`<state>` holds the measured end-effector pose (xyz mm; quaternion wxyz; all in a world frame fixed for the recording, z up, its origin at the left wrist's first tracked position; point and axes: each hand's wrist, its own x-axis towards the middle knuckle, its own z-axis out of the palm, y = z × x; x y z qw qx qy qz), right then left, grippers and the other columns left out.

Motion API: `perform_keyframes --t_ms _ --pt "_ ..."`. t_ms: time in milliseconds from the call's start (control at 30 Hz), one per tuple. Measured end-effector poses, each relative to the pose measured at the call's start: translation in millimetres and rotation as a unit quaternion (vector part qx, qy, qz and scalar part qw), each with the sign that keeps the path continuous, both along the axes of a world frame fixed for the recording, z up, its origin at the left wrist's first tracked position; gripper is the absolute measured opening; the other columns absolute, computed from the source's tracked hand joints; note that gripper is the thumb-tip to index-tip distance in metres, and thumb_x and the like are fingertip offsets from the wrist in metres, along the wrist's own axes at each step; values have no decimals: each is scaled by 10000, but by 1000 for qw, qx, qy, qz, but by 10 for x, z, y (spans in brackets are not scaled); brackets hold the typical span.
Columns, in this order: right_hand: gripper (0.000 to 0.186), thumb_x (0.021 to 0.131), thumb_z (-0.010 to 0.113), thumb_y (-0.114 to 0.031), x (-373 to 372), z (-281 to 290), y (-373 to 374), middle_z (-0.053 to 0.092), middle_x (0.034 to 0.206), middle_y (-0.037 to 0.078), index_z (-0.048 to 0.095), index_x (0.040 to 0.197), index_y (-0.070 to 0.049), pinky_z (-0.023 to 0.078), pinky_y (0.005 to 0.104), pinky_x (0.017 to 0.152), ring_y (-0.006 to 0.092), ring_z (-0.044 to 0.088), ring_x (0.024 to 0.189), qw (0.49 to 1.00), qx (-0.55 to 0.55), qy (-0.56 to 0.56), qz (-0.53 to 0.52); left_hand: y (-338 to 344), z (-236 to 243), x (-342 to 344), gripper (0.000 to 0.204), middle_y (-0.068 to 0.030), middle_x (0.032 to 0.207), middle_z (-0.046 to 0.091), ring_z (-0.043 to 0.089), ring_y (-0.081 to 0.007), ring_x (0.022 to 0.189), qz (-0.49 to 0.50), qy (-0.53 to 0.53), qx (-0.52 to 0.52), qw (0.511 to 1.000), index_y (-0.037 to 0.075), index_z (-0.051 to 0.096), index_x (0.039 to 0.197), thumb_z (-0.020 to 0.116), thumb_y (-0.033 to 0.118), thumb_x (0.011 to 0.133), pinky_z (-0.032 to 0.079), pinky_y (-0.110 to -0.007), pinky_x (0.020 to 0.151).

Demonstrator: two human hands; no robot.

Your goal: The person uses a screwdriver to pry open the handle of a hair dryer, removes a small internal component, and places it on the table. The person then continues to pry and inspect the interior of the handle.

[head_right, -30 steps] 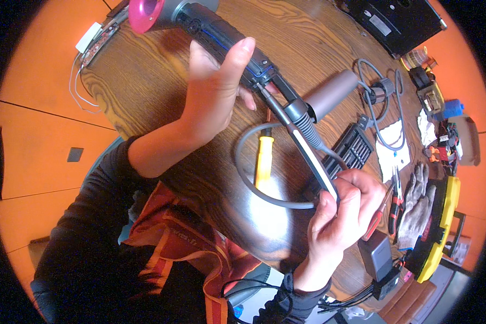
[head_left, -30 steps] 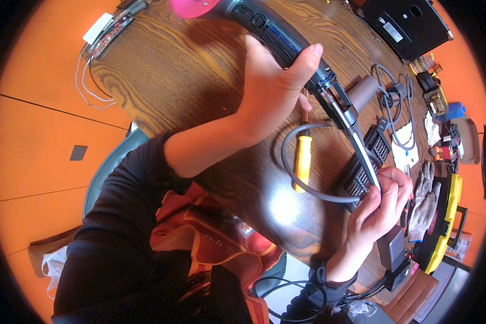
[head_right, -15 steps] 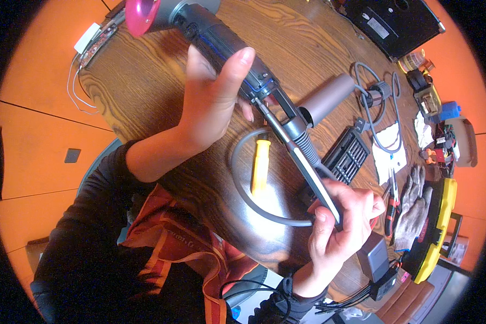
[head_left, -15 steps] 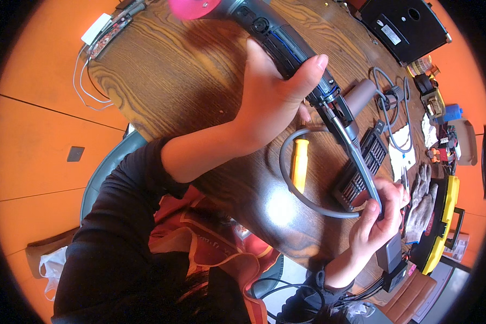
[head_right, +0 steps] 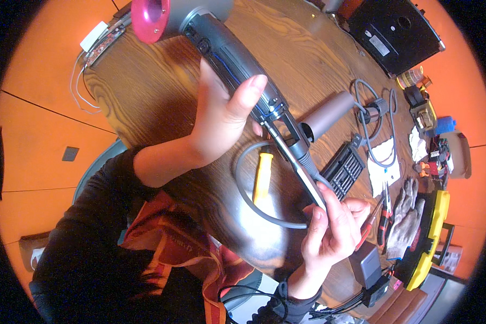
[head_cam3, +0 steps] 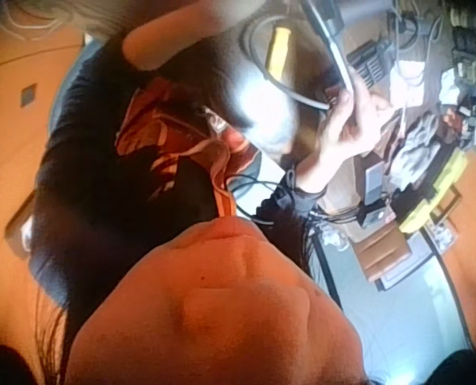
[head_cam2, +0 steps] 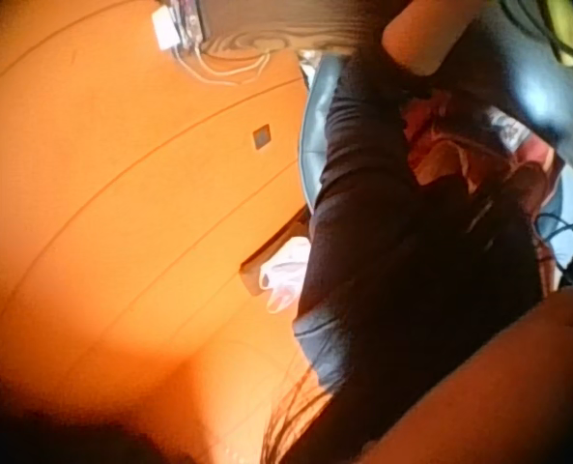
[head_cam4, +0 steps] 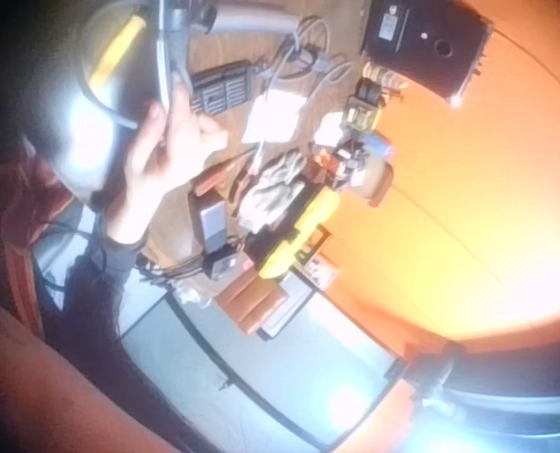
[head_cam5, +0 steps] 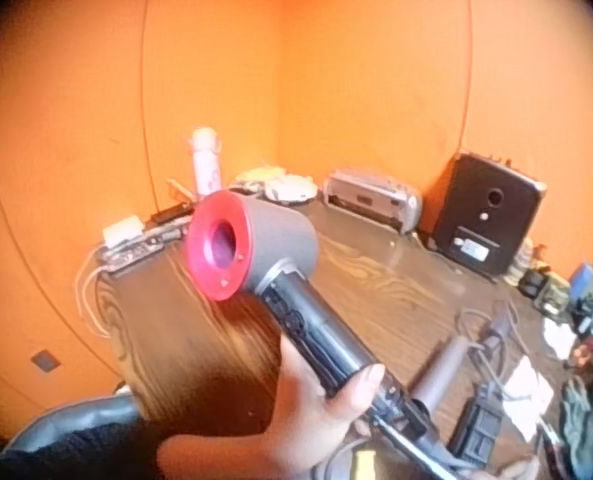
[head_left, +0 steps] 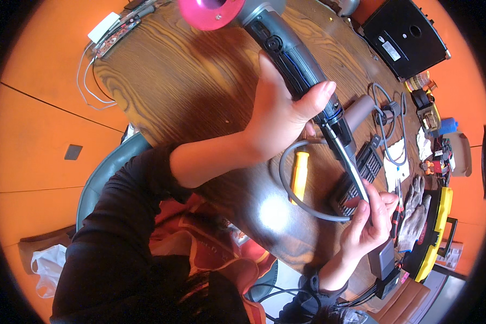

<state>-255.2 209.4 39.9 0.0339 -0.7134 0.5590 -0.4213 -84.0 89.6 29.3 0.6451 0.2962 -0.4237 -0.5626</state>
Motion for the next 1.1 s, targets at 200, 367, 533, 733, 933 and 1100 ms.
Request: perform_keyframes --t_ms 200,367,533,733,933,1100 --pt "259 712 601 15 29 -36 -17 553 685 49 638 969 20 327 296 692 180 392 687 996 -76 44 -11 4 -10 -1 513 -73 774 525 552 -97 499 -2 4 3 1000 45 264 1036 670 182 754 450 -184 362" --pt "281 721 611 -38 99 -83 -17 593 632 34 625 997 11 351 270 680 161 437 658 999 -30 -25 -13 -12 -20 -16 495 -67 780 526 549 -95 497 8 12 4 1000 52 280 1022 671 198 757 447 -178 365" --pt "282 813 537 -96 125 -62 -20 618 625 32 596 1063 21 349 274 705 154 437 665 1000 5 -12 26 -22 -30 -11 485 -61 781 528 547 -89 492 -4 14 35 999 53 291 1009 672 216 757 443 -171 367" --pt "314 704 610 9 175 -46 -40 564 603 8 633 1017 10 340 291 717 163 413 657 1000 -26 -3 13 -28 -51 -10 461 -57 780 526 545 -83 497 -3 16 18 1000 53 293 1002 659 203 766 442 -169 369" --pt "355 697 589 81 138 4 -12 564 668 42 632 1035 -19 339 299 745 180 417 709 990 -68 126 -9 -20 -75 -37 448 -64 786 523 550 -85 513 -5 25 22 999 50 293 997 654 189 771 450 -179 375" --pt "386 656 654 77 118 3 -2 558 720 37 656 1008 -82 341 305 729 185 432 696 979 -105 173 -24 -14 -94 -60 440 -68 788 523 563 -92 528 -16 20 32 999 42 296 991 653 183 775 459 -186 379"
